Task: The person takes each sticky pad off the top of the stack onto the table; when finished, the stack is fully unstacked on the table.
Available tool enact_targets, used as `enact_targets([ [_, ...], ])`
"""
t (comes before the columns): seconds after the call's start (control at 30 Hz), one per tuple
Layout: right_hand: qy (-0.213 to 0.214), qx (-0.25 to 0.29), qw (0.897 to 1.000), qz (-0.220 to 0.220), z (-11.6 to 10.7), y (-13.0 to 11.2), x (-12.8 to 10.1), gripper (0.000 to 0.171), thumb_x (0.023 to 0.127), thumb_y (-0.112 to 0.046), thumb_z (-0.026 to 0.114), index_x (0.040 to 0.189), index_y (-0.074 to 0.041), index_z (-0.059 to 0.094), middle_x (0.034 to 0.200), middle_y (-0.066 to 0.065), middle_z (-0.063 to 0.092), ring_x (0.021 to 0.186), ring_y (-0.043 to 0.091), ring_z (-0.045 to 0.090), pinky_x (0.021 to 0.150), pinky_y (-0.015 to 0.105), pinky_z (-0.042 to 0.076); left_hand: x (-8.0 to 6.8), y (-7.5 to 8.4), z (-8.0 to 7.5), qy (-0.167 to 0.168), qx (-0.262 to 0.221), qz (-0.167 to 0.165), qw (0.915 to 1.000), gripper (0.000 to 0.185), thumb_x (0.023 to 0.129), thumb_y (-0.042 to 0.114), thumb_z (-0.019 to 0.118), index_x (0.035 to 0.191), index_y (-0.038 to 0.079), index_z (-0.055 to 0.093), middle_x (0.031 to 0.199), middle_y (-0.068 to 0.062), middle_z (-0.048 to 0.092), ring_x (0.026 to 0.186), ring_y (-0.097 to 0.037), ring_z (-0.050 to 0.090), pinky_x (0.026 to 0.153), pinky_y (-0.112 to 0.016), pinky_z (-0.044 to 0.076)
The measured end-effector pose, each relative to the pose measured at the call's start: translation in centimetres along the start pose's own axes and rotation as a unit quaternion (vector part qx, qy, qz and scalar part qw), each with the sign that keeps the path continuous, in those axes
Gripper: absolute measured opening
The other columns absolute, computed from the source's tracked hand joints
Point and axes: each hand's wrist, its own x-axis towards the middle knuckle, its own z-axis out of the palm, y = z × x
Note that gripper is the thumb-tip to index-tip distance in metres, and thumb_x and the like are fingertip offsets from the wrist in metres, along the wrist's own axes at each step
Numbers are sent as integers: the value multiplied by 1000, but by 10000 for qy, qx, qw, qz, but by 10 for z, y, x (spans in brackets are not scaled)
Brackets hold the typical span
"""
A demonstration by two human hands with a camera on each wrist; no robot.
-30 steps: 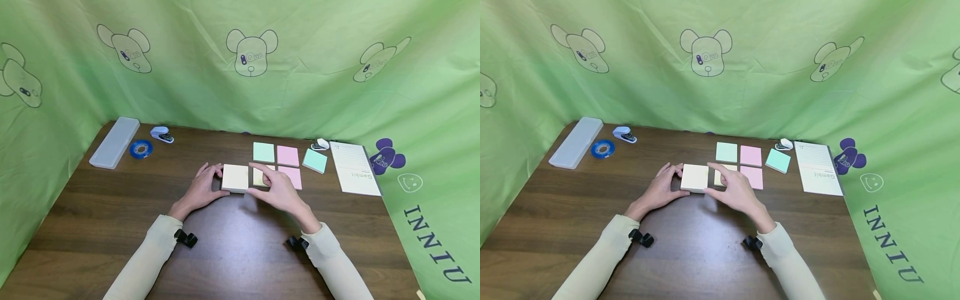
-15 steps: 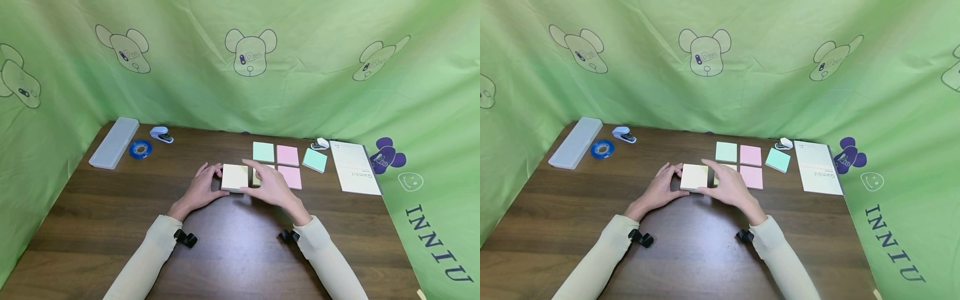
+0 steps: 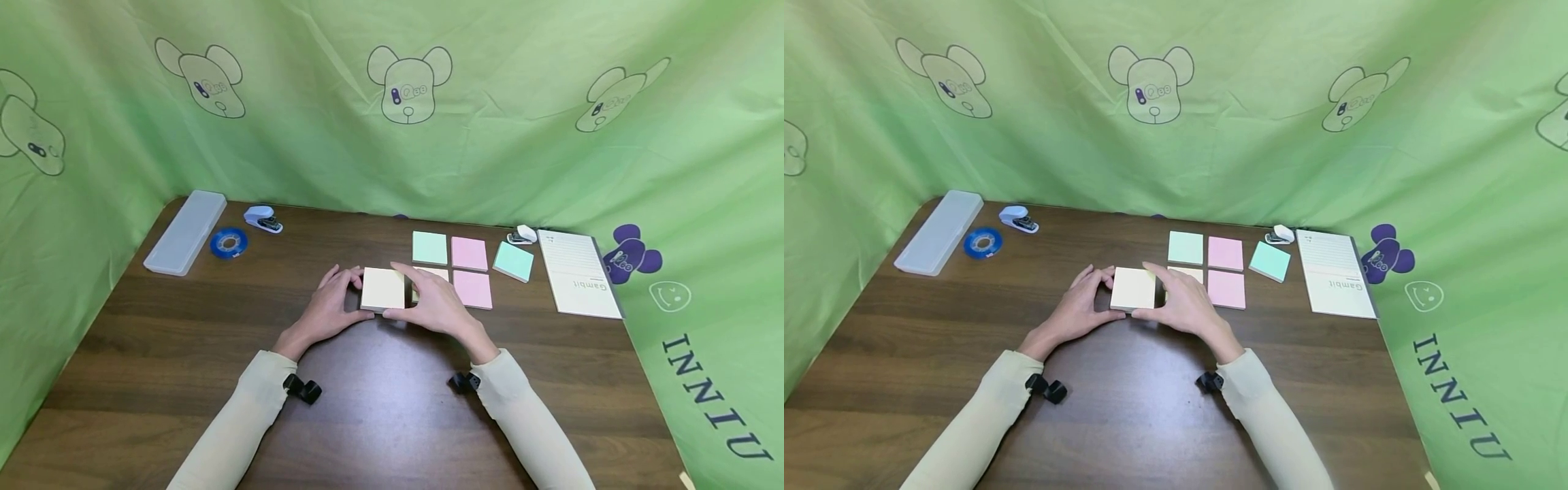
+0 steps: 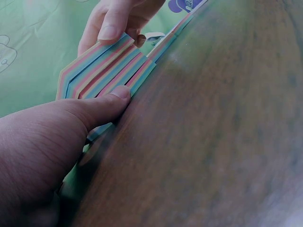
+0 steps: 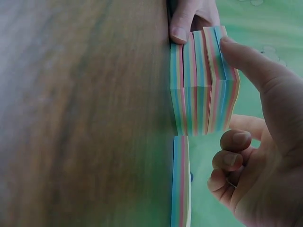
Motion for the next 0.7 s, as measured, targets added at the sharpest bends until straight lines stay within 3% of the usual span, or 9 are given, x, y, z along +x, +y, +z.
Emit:
enact_targets([
  [0.07, -32, 61, 10000, 7, 0, 0, 1, 100, 83, -58, 94, 166, -21, 52, 92, 4, 64, 80, 19, 53, 67, 38, 47, 0, 0, 0, 1, -6, -3, 10000, 59, 84, 21, 100, 114, 5, 52, 156, -21, 62, 155, -37, 51, 140, -51, 12],
  [0.27, -95, 206, 9997, -1, 2, 3, 3, 97, 82, -54, 95, 163, -20, 55, 82, 4, 56, 71, 14, 42, 61, 32, 34, 0, 0, 0, 13, -17, 11, 10000, 60, 83, 20, 100, 114, 5, 52, 156, -22, 62, 155, -38, 51, 140, -51, 12],
  [0.5, 130, 402, 9991, -68, 5, 3, 3, 81, 82, -46, 97, 151, -18, 64, 122, 3, 78, 91, 19, 66, 74, 35, 51, 0, -1, 0, -6, 0, 6, 10000, 60, 83, 22, 101, 114, 5, 52, 156, -19, 62, 155, -37, 51, 140, -51, 12],
  [0.7, 251, 453, 9986, -93, 6, 5, 3, 81, 81, -47, 97, 148, -17, 65, 126, 6, 79, 97, 23, 71, 78, 41, 55, 0, -1, 0, -38, 30, -16, 10000, 60, 83, 22, 101, 114, 5, 52, 156, -20, 62, 155, -37, 51, 140, -50, 11],
])
